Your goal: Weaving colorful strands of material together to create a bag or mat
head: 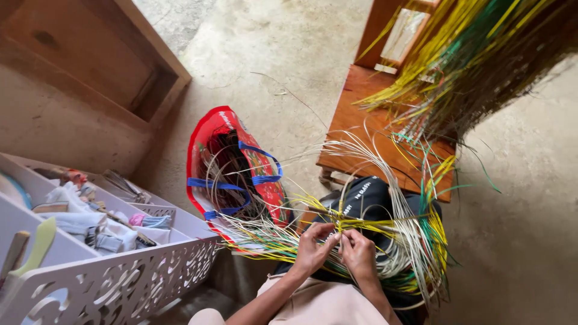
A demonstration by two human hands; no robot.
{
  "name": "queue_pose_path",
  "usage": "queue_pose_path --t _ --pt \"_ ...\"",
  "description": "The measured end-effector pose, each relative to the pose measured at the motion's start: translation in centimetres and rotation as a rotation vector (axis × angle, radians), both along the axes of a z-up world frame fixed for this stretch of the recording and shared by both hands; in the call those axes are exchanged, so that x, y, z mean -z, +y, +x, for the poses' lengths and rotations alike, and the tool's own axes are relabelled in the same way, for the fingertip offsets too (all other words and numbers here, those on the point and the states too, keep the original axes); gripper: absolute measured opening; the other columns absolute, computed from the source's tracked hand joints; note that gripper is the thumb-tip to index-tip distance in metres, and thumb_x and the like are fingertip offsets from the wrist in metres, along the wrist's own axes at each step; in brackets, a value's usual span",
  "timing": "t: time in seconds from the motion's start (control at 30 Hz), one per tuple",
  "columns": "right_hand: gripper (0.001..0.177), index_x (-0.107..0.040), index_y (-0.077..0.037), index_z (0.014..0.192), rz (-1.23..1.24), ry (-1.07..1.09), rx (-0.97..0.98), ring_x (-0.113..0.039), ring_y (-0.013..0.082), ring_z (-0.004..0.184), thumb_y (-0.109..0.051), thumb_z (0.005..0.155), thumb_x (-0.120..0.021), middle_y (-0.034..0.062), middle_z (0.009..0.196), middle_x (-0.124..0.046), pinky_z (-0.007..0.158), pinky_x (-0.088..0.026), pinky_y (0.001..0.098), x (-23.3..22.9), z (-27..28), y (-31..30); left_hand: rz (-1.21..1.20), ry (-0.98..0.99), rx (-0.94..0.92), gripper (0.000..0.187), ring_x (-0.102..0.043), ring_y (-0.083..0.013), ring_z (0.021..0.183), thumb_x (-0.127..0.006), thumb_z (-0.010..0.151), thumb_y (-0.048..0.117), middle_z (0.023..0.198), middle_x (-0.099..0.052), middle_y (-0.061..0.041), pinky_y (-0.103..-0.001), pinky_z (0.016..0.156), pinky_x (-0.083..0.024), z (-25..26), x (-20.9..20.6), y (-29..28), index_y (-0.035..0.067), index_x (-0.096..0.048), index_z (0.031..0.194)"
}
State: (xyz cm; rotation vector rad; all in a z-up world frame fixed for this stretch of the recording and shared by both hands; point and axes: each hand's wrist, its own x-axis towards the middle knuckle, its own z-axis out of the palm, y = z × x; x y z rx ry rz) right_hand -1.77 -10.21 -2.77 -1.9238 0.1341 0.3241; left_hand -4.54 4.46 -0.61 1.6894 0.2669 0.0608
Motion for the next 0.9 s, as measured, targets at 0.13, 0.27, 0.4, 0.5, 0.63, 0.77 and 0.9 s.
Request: queue_pose_path --t 0.13,0.27,0.4,0.5,0.63,0.77,0.9 --pt "0.007 -0.072 -0.007 0.086 -0.332 -0.221 -0.068 -0.057 0.03 0.052 -0.011 0.081 -0.07 0.0121 0.067 -0.071 0.056 -0.05 0.0421 -1.8 -0.1 0.0 -0.216 0.169 0.124 0.035 -0.054 -0.0061 0.064 -0.076 0.09 0.022 0.075 -0.068 -0.003 -0.021 0.056 -0.045 -0.2 2.0 -1.0 -0.007 -0.072 0.109" --pt "0.004 -0.071 -0.009 0.083 -0.308 -0.368 -0.169 -0.069 0.0302 0.071 -0.01 0.086 -0.068 0.0078 0.081 -0.068 0.067 -0.056 0.0389 -2.9 0.1 -0.9 -0.584 0.266 0.035 0.021 -0.064 -0.0134 0.058 -0.071 0.094 0.005 0.073 -0.069 -0.012 -0.023 0.055 -0.054 -0.1 4.9 -1.5 -0.01 -0.069 0.109" --pt "0.013 -0.068 -0.012 0.076 -0.249 -0.41 -0.16 -0.069 0.0249 0.069 -0.015 0.088 -0.074 0.0036 0.086 -0.069 0.064 -0.057 0.0339 -4.2 0.3 -1.7 -0.527 0.262 -0.015 0.018 -0.074 -0.0168 0.062 -0.067 0.096 0.005 0.071 -0.073 -0.014 -0.024 0.06 -0.061 0.0 5.6 -1.5 -0.008 -0.068 0.108" --pt "0.015 -0.07 -0.02 0.079 -0.308 -0.218 -0.138 -0.074 0.0293 0.071 -0.027 0.093 -0.069 0.004 0.068 -0.068 0.067 -0.058 0.0382 -3.1 0.1 -2.6 -0.692 0.31 -0.078 0.014 -0.075 -0.0256 0.063 -0.07 0.094 0.001 0.075 -0.069 -0.016 -0.031 0.057 -0.064 0.1 4.8 -1.4 -0.006 -0.065 0.105" --pt "0.014 -0.069 -0.022 0.08 -0.395 -0.206 -0.128 -0.074 0.0327 0.072 -0.029 0.092 -0.069 0.0052 0.067 -0.069 0.067 -0.058 0.0418 -1.5 0.4 -3.1 -0.748 0.292 -0.084 0.016 -0.075 -0.0277 0.065 -0.071 0.092 -0.002 0.077 -0.067 -0.015 -0.032 0.058 -0.065 -0.1 4.0 -1.7 -0.005 -0.063 0.105" --pt "0.011 -0.07 -0.023 0.08 -0.453 -0.132 -0.106 -0.073 0.037 0.074 -0.029 0.09 -0.07 0.0081 0.064 -0.07 0.068 -0.057 0.0471 0.3 0.5 -2.7 -0.765 0.253 -0.102 0.02 -0.074 -0.0263 0.062 -0.072 0.091 -0.002 0.079 -0.063 -0.011 -0.031 0.056 -0.066 -0.4 4.1 -2.1 -0.002 -0.061 0.107" --pt "0.016 -0.068 -0.02 0.076 -0.465 -0.168 -0.074 -0.072 0.0413 0.071 -0.028 0.09 -0.069 0.0135 0.062 -0.068 0.066 -0.056 0.0529 0.4 0.4 -2.2 -0.8 0.233 -0.111 0.02 -0.074 -0.0266 0.06 -0.071 0.09 -0.002 0.079 -0.06 -0.01 -0.032 0.055 -0.065 -0.8 4.9 -2.6 0.0 -0.06 0.107"
